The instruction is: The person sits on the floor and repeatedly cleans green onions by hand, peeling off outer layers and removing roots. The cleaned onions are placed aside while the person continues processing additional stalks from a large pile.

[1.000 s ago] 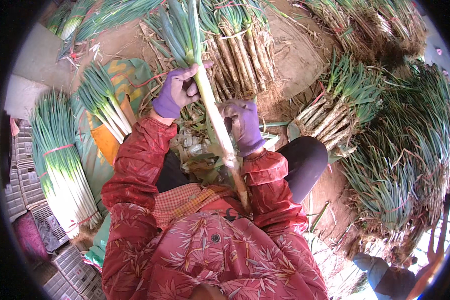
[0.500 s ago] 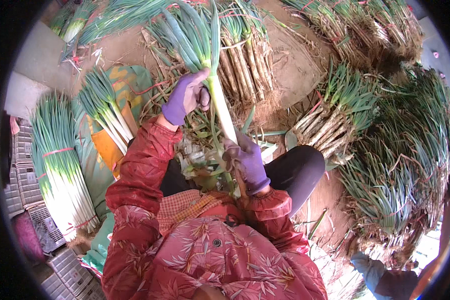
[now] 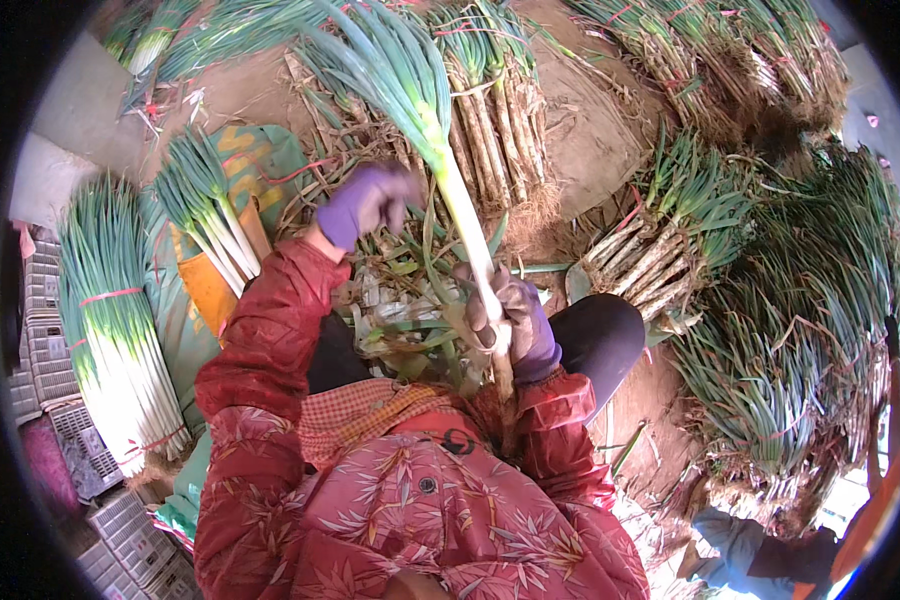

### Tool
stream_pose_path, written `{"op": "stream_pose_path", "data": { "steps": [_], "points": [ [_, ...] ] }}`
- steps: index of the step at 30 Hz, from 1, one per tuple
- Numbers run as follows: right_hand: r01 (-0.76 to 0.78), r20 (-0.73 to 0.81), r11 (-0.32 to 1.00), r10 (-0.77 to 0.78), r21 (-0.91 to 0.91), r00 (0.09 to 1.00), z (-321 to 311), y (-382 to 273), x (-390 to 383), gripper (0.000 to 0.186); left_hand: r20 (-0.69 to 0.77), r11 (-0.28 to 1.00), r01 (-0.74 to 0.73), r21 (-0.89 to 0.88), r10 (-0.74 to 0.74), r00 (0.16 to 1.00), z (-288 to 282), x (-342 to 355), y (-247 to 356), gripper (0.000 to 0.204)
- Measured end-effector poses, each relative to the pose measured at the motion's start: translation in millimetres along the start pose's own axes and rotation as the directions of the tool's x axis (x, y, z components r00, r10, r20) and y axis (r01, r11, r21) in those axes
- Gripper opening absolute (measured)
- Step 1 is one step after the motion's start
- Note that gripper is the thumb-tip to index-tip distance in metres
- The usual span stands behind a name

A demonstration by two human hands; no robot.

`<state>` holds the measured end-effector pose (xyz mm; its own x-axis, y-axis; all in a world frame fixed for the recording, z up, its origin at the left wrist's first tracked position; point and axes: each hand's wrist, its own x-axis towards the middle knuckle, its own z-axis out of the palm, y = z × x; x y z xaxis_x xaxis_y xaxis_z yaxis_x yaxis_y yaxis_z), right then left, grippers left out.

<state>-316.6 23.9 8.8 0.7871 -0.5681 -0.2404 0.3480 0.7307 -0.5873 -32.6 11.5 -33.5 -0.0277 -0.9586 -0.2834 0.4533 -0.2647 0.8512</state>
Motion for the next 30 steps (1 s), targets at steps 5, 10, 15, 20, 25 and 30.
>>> {"op": "stream_pose_path", "data": {
  "steps": [5,10,15,20,25,30],
  "points": [
    [-0.123,0.171,0.961,0.082,0.248,0.982,-10,11,12,0.039,0.065,0.995,-0.088,0.039,0.085,0.994,32,-6,14,0.050],
    [-0.018,0.272,1.000,0.018,0.000,0.962,2,29,26,0.037,-0.020,0.940,-0.237,-0.246,0.240,0.971,28,0,38,0.053],
    [0.288,0.195,0.359,-0.273,-0.888,0.942,-6,-8,63,0.041,-0.079,0.961,-0.209,-0.183,0.197,0.977,8,4,37,0.037],
    [0.155,0.077,0.749,-0.138,-0.645,0.987,25,-24,115,0.042,-0.233,0.969,-0.178,-0.172,0.135,0.963,20,-1,43,0.032],
    [0.061,0.069,0.337,0.013,-0.939,0.997,12,15,68,0.037,-0.417,0.953,-0.283,-0.109,0.215,0.883,7,-14,50,0.027],
    [-0.093,-0.104,0.410,-0.005,-0.908,0.995,-19,38,2,0.036,-0.533,0.937,-0.339,-0.082,0.246,0.809,-7,-6,56,0.031]
  ]
}}
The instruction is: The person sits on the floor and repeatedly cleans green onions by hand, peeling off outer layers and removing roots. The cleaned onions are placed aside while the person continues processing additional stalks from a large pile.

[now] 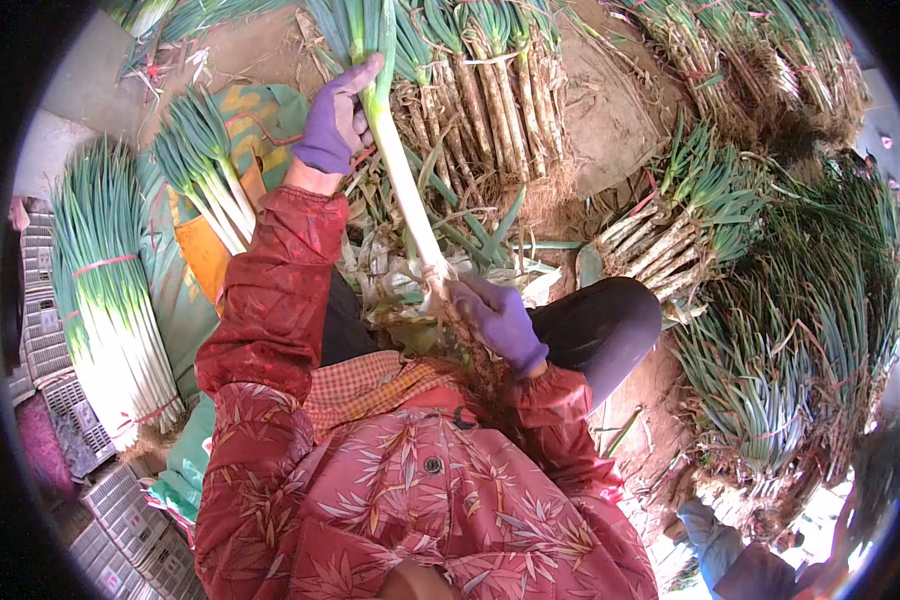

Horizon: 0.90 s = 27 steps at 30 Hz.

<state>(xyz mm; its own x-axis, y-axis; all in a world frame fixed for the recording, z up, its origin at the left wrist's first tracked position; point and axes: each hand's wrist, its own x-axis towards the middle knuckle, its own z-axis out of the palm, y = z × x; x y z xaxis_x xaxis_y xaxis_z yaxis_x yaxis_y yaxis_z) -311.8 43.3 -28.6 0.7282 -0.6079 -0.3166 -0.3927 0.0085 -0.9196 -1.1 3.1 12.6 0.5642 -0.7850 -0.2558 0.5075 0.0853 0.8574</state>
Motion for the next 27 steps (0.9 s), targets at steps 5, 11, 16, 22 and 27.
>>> {"op": "stream_pose_path", "data": {
  "steps": [5,11,16,22,27],
  "points": [
    [0.001,-0.195,0.998,-0.013,-0.063,0.981,0,-28,14,0.036,-0.014,0.989,-0.070,-0.130,0.069,0.998,-7,12,1,0.023],
    [0.054,-0.100,0.912,-0.103,-0.407,0.990,11,-57,66,0.030,-0.010,0.998,-0.060,-0.032,0.060,0.998,2,-3,1,0.019],
    [-0.113,0.034,0.992,0.115,-0.052,0.993,8,-50,76,0.017,-0.014,0.999,-0.049,-0.009,0.049,0.999,2,-9,2,0.021],
    [-0.002,-0.099,0.990,-0.012,-0.140,0.995,10,-32,67,0.011,0.019,0.997,-0.034,-0.070,0.035,0.999,3,-9,7,0.019],
    [-0.052,-0.078,0.925,0.025,-0.377,0.997,6,-18,28,0.019,0.027,0.999,-0.027,-0.028,0.028,0.999,-15,2,8,0.023]
  ]
}}
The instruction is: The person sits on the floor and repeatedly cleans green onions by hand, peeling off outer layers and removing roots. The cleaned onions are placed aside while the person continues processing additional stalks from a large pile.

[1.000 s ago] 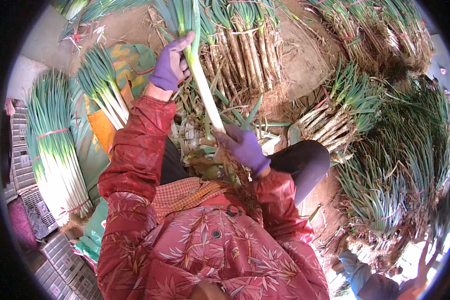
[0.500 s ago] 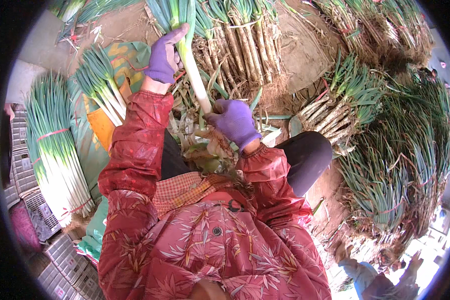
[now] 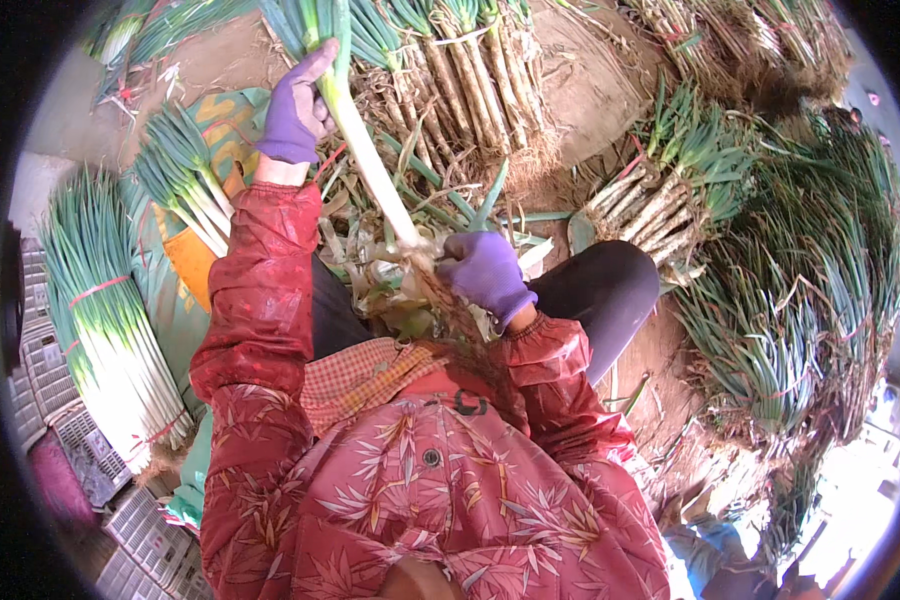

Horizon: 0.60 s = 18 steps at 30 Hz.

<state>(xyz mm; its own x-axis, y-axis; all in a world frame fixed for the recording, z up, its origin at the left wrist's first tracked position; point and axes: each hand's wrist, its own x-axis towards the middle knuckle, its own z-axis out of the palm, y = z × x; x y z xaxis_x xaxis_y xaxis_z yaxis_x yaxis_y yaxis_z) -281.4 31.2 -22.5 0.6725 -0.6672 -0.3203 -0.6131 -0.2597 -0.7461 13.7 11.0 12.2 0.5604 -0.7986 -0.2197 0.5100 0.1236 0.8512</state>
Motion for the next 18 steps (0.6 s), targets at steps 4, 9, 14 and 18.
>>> {"op": "stream_pose_path", "data": {
  "steps": [4,9,14,18],
  "points": [
    [-0.022,0.104,0.919,0.069,-0.393,0.992,-7,15,-38,0.021,0.118,0.998,-0.056,0.004,0.055,0.991,11,-4,7,0.029],
    [0.311,-0.155,0.948,-0.298,0.068,0.942,-16,-18,8,0.053,0.202,0.957,-0.058,-0.283,0.119,0.972,-10,8,1,0.027],
    [0.235,0.230,0.944,-0.287,0.232,0.930,-7,-13,39,0.036,0.105,0.967,-0.028,-0.252,0.056,0.993,-9,17,-16,0.020],
    [0.451,0.352,0.890,-0.403,-0.063,0.845,14,40,-22,0.023,0.034,0.962,-0.169,-0.214,0.180,0.983,-18,15,-6,0.022]
  ]
}}
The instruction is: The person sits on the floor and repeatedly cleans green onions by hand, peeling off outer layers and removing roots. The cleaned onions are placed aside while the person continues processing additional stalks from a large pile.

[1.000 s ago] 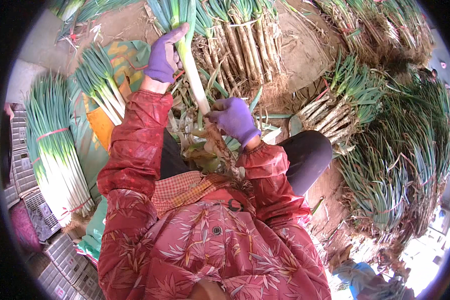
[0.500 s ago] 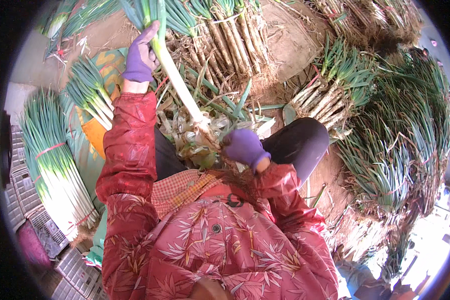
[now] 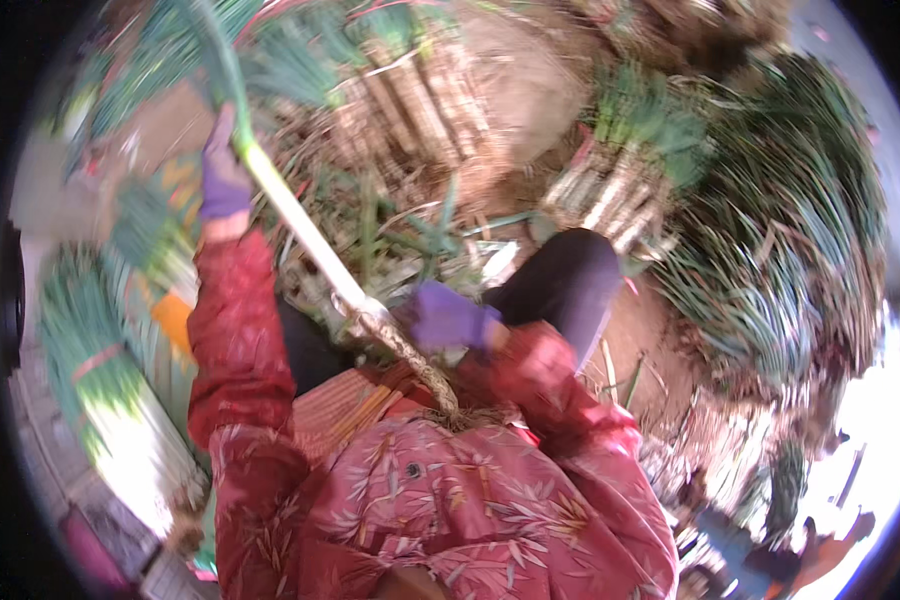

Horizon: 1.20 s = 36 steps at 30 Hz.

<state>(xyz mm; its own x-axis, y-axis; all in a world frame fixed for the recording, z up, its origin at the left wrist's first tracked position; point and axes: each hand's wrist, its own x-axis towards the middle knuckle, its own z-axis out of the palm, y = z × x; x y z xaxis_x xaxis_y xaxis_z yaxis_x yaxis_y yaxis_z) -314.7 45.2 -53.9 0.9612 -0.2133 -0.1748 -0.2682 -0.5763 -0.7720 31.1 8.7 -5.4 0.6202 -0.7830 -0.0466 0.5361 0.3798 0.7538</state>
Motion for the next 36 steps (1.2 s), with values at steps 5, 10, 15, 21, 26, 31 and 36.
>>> {"op": "stream_pose_path", "data": {
  "steps": [5,10,15,21,26,31,36],
  "points": [
    [-0.294,0.123,0.926,0.329,-0.237,0.936,-2,-6,-62,0.030,0.031,0.998,-0.008,-0.070,0.010,0.999,-27,28,27,0.019],
    [0.127,-0.351,0.834,0.083,0.536,0.933,-57,-31,41,0.042,-0.064,0.999,-0.044,0.028,0.046,0.997,-2,16,11,0.018],
    [0.174,-0.131,0.486,-0.121,0.856,0.984,-13,-16,50,0.044,-0.088,0.991,-0.134,0.029,0.136,0.987,-9,23,18,0.019],
    [0.255,-0.233,0.362,-0.103,0.897,0.967,-10,-23,62,0.028,-0.059,0.999,0.050,0.011,-0.049,0.997,17,-9,11,0.046],
    [0.186,-0.274,0.602,0.058,0.777,0.960,-8,-39,31,0.036,0.026,0.970,0.162,0.183,-0.169,0.985,9,-14,-13,0.021],
    [0.134,-0.393,0.657,0.265,0.742,0.880,-15,-79,-35,0.043,0.014,0.975,0.160,0.157,-0.164,0.986,10,-4,-17,0.020],
    [-0.098,-0.449,0.869,0.343,0.484,0.825,-15,-99,-74,0.020,-0.043,0.961,0.142,0.236,-0.136,0.990,7,2,-14,0.023]
  ]
}}
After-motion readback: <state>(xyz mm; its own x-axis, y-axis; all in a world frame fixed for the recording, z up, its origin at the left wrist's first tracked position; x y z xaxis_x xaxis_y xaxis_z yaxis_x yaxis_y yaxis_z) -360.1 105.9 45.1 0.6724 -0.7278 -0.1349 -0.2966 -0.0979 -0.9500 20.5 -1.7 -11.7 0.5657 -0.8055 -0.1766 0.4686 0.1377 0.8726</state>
